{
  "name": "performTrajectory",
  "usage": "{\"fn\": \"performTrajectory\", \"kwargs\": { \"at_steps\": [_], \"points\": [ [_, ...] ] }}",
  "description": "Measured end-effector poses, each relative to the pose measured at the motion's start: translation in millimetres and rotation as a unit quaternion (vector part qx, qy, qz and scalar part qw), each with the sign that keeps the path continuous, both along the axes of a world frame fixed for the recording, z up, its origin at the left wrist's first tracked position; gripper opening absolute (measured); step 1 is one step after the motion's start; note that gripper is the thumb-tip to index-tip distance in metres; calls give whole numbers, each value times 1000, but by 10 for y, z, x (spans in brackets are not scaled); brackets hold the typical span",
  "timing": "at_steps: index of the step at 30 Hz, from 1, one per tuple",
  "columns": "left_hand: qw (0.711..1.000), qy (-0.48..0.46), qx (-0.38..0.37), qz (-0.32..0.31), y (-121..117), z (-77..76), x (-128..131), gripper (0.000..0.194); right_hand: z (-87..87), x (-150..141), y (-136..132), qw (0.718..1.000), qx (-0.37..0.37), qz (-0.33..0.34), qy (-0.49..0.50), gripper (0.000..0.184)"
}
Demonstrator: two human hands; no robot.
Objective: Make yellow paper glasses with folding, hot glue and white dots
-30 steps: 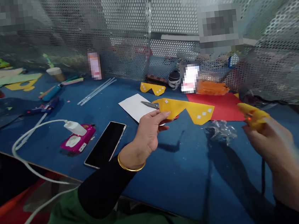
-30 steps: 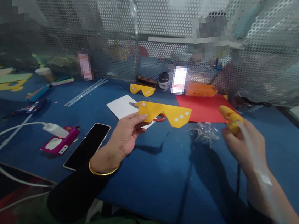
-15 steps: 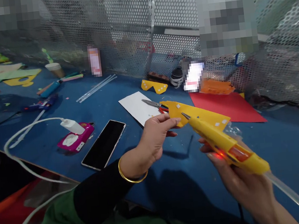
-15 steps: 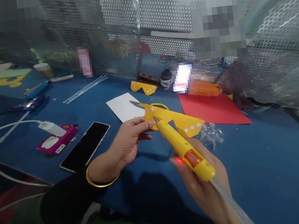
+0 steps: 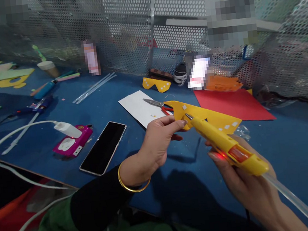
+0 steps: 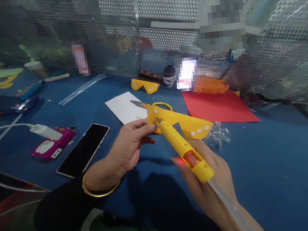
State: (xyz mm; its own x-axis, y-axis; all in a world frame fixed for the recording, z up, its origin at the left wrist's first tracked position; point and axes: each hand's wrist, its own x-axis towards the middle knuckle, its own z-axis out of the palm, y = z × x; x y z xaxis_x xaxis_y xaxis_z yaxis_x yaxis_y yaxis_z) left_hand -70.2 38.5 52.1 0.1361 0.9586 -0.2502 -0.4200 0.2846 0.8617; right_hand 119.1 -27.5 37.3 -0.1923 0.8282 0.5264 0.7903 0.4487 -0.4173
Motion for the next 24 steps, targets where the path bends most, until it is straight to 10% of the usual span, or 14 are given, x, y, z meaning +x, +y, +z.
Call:
{"fn": "performTrajectory", "kwargs": {
  "at_steps": [24],
  "points": [
    [1000,12,-10,10,-5,44,19,2,-32,29,9,999,27,-6,-39,18]
  ]
}}
